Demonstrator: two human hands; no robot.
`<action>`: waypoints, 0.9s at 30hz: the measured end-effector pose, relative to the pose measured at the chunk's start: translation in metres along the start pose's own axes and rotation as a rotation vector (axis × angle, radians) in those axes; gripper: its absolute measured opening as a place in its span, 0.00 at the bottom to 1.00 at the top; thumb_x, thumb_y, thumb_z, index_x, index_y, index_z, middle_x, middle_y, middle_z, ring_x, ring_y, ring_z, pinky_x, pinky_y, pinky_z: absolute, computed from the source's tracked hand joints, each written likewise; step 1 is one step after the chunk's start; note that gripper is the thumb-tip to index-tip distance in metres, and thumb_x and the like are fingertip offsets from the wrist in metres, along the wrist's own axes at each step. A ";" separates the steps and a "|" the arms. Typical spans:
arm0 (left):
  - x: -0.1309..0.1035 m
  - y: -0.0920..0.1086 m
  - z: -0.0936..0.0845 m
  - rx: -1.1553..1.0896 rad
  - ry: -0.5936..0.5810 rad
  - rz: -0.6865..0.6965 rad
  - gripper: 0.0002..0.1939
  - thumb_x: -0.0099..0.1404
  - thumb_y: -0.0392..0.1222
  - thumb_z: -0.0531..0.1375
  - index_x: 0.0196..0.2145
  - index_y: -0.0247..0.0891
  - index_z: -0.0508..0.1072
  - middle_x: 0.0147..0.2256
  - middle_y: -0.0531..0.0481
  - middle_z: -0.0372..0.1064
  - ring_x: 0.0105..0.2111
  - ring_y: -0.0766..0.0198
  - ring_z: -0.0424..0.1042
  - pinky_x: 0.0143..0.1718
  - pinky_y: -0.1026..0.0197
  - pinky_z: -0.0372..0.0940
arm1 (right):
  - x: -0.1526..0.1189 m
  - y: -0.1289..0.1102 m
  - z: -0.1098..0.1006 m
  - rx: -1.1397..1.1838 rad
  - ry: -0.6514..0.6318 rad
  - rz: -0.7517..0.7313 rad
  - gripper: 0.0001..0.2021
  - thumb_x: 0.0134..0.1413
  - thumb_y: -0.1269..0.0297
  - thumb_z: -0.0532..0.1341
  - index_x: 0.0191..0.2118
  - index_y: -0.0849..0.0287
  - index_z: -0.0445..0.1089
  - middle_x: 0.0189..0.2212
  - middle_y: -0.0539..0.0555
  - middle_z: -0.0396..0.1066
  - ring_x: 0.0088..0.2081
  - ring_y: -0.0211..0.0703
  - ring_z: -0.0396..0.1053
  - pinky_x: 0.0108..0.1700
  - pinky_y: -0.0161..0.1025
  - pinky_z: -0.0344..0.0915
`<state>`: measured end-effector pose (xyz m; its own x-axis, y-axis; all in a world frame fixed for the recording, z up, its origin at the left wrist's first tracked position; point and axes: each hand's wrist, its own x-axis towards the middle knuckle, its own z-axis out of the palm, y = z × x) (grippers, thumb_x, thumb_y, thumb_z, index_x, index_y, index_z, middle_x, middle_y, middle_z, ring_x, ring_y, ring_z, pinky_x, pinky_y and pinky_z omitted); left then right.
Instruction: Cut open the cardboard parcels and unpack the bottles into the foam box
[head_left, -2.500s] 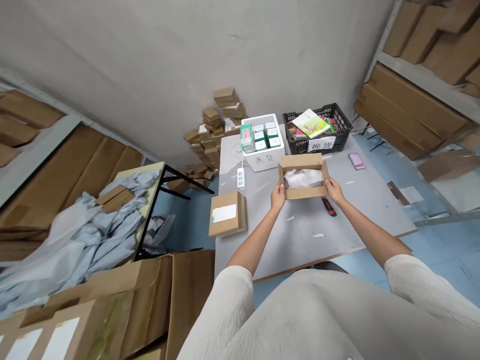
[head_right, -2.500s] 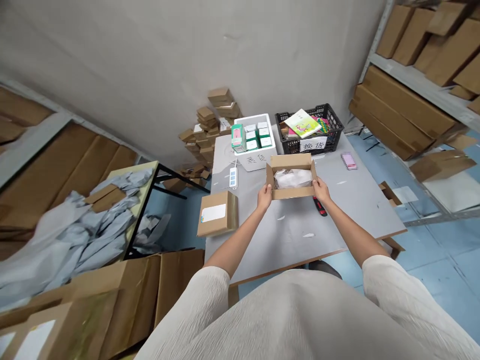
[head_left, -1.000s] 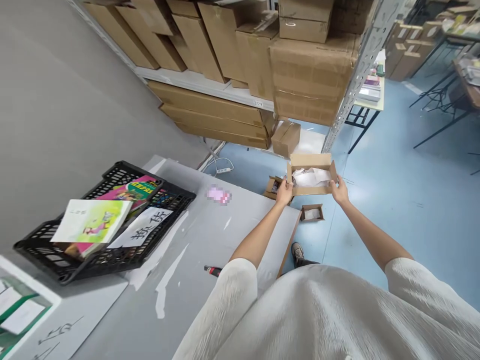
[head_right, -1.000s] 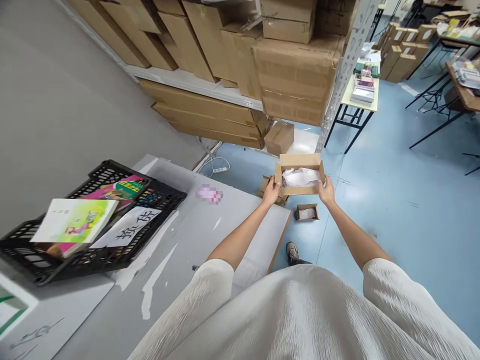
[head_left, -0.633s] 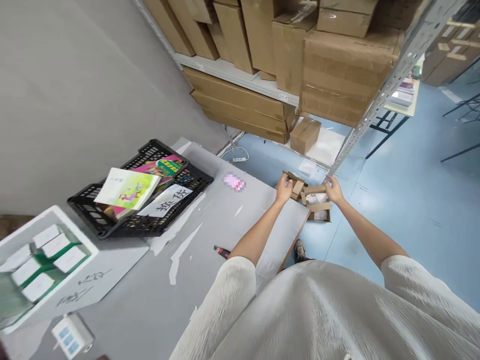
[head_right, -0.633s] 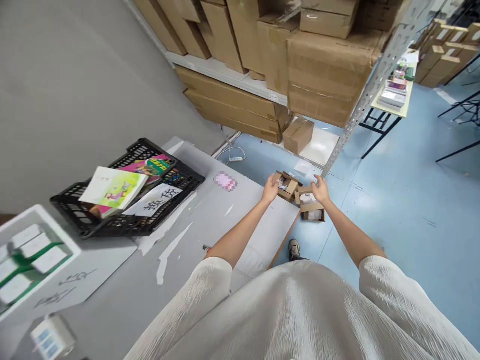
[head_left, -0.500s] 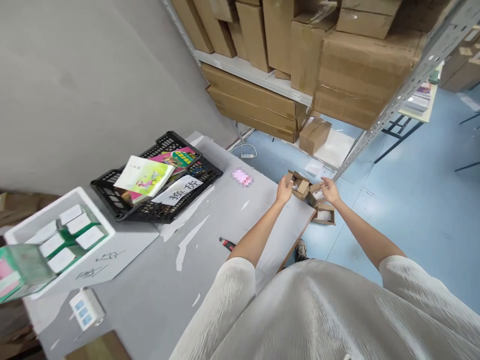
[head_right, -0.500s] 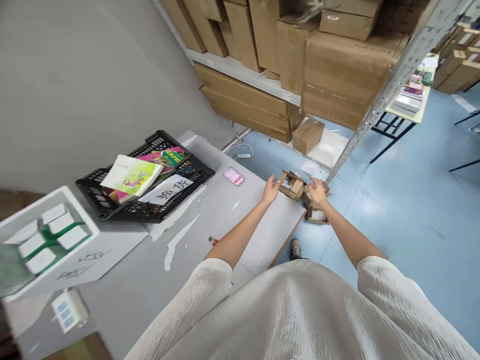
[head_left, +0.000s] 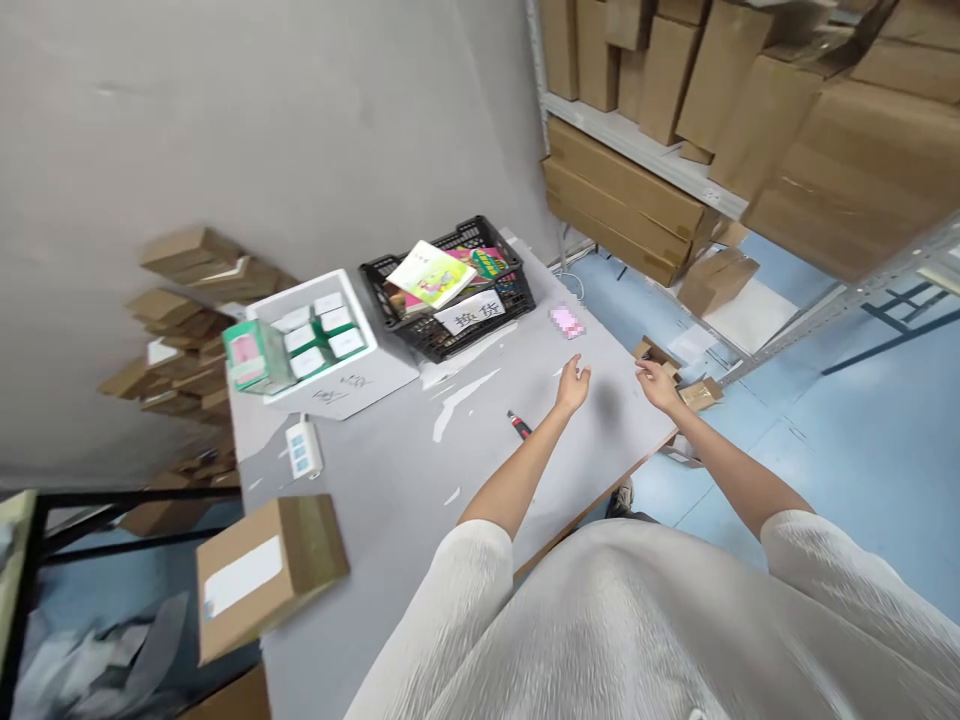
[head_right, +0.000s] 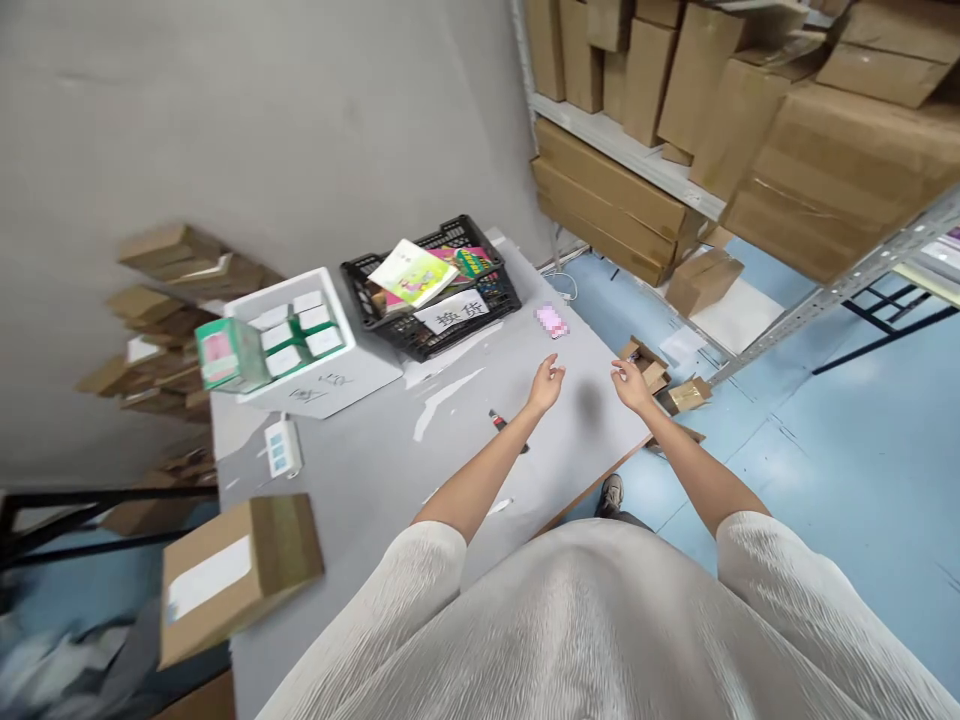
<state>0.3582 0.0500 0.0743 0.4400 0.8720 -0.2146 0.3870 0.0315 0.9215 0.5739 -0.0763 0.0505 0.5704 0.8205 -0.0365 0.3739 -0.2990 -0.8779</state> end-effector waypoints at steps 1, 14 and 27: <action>-0.009 -0.007 -0.016 -0.005 0.016 0.000 0.27 0.77 0.48 0.58 0.70 0.40 0.66 0.70 0.35 0.62 0.65 0.49 0.69 0.67 0.49 0.62 | -0.005 -0.008 0.014 0.003 -0.017 -0.010 0.20 0.59 0.51 0.61 0.51 0.54 0.78 0.54 0.62 0.77 0.51 0.55 0.76 0.62 0.58 0.70; -0.137 -0.109 -0.218 -0.028 0.262 -0.097 0.27 0.75 0.45 0.59 0.69 0.41 0.68 0.68 0.36 0.66 0.61 0.49 0.72 0.66 0.46 0.64 | -0.100 -0.111 0.213 0.033 -0.274 -0.110 0.20 0.61 0.52 0.59 0.53 0.53 0.78 0.57 0.61 0.75 0.55 0.55 0.75 0.64 0.57 0.69; -0.193 -0.149 -0.283 -0.088 0.498 -0.200 0.26 0.74 0.44 0.60 0.68 0.41 0.69 0.69 0.36 0.65 0.62 0.49 0.73 0.66 0.47 0.64 | -0.109 -0.156 0.299 0.008 -0.516 -0.225 0.20 0.61 0.54 0.58 0.53 0.54 0.78 0.57 0.60 0.75 0.54 0.53 0.75 0.62 0.54 0.69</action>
<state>-0.0135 0.0153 0.0704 -0.0809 0.9700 -0.2292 0.3447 0.2430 0.9067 0.2346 0.0273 0.0486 0.0451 0.9961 -0.0753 0.4385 -0.0875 -0.8945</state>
